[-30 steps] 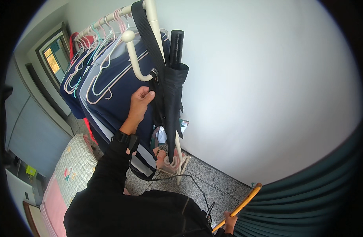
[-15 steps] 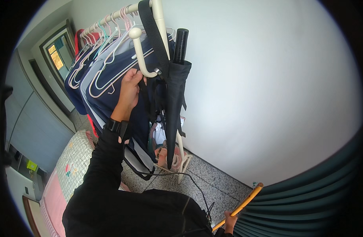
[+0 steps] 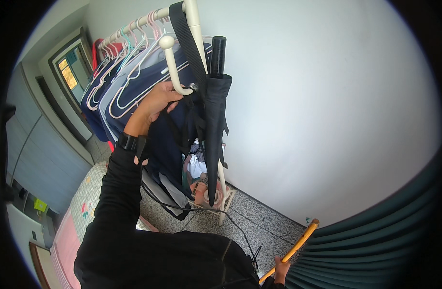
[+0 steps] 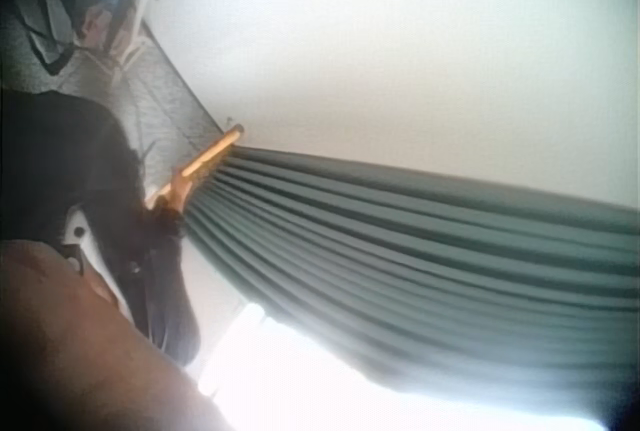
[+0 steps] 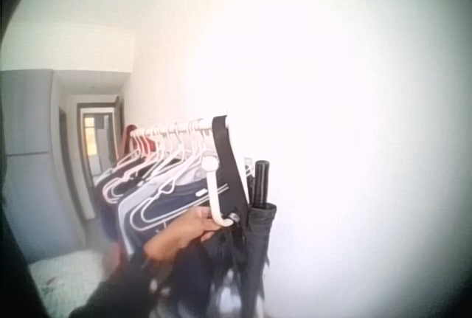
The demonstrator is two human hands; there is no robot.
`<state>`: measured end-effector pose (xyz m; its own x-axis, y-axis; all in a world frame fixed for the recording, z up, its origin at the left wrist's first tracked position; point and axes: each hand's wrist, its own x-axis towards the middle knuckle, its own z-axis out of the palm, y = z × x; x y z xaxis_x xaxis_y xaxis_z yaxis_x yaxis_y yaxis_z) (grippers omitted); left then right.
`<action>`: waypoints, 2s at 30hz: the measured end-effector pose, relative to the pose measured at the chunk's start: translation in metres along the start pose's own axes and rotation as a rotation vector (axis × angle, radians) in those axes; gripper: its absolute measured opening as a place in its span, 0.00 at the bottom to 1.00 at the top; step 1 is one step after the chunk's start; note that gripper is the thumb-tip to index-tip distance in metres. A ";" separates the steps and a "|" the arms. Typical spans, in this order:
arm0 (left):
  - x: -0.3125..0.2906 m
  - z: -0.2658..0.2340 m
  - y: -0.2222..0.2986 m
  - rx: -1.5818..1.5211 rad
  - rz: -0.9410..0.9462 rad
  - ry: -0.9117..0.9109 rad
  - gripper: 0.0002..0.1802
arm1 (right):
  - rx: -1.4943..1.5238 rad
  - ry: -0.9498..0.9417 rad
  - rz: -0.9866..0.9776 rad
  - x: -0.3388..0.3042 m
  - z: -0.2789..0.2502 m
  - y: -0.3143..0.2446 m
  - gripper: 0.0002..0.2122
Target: The person sweeps the bedroom floor with a broom, then picks up a black umbrella from a clothes rack, opens and closes it, and hangs it back on the rack. The person resumes sweeping near the rack.
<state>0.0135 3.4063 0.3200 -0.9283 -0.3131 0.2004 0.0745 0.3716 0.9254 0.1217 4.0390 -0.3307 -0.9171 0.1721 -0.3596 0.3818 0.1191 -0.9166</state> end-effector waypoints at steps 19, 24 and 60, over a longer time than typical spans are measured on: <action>0.047 -0.003 -0.076 -0.235 0.050 0.038 0.21 | 0.036 0.326 -0.010 0.008 -0.089 -0.124 0.11; 0.037 -0.009 -0.060 -0.151 0.085 0.231 0.16 | 0.106 0.333 -0.063 0.044 -0.086 -0.155 0.12; -0.015 0.019 0.026 -0.131 0.062 0.384 0.07 | -0.356 0.187 0.051 0.348 -0.148 -0.101 0.22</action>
<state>0.0222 3.4376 0.3347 -0.7190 -0.6062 0.3398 0.1953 0.2930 0.9359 -0.2194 4.2315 -0.3376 -0.8719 0.3572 -0.3348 0.4720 0.4314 -0.7689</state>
